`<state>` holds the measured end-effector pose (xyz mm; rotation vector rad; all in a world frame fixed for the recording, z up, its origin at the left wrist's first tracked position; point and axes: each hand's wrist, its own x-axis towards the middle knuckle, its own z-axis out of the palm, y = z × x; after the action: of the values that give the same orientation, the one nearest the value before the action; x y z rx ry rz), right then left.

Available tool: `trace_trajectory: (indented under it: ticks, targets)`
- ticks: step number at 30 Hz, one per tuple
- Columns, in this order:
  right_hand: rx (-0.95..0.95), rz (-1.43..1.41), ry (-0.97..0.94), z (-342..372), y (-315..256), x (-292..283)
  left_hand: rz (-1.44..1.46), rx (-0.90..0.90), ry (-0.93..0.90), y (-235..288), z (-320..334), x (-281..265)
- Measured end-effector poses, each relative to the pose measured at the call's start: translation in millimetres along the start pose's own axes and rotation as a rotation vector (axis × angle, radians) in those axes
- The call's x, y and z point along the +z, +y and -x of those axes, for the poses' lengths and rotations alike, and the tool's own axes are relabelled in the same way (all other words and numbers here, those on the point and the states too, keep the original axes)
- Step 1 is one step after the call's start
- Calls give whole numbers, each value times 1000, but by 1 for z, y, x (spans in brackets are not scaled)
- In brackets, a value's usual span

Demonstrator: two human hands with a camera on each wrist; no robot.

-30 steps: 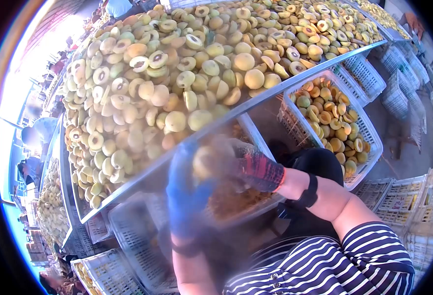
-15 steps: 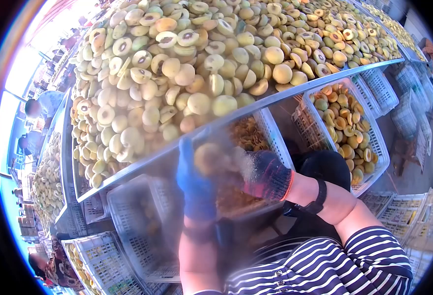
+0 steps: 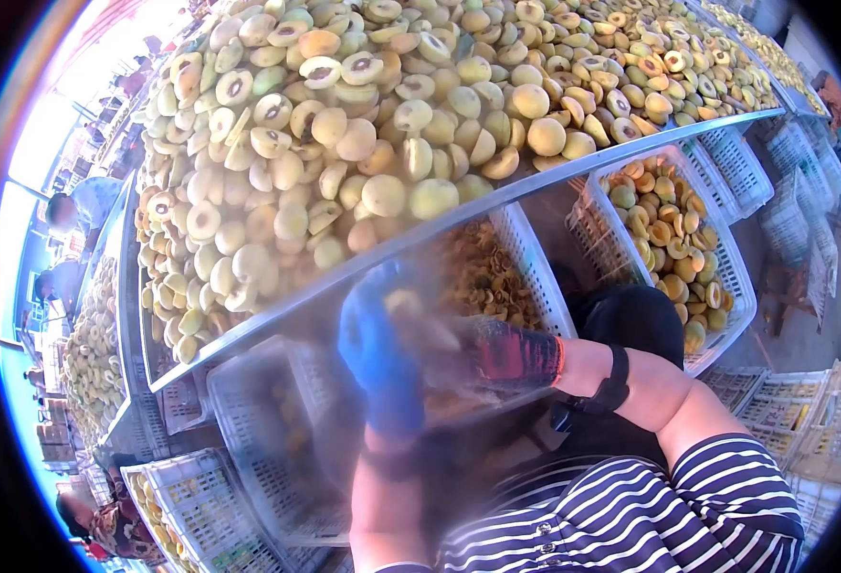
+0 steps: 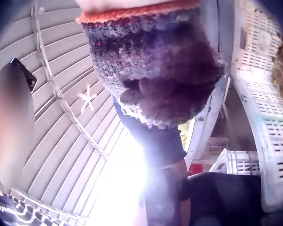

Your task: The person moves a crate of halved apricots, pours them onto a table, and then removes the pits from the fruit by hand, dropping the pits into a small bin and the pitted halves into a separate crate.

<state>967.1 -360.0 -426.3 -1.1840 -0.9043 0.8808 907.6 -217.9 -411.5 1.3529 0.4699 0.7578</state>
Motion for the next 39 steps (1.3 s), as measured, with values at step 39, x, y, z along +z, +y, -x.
trace_trajectory:
  ticks: [39]
  targets:
    - [143, 295, 98, 26, -26, -41, -1527, 160, -256, 14, -106, 7]
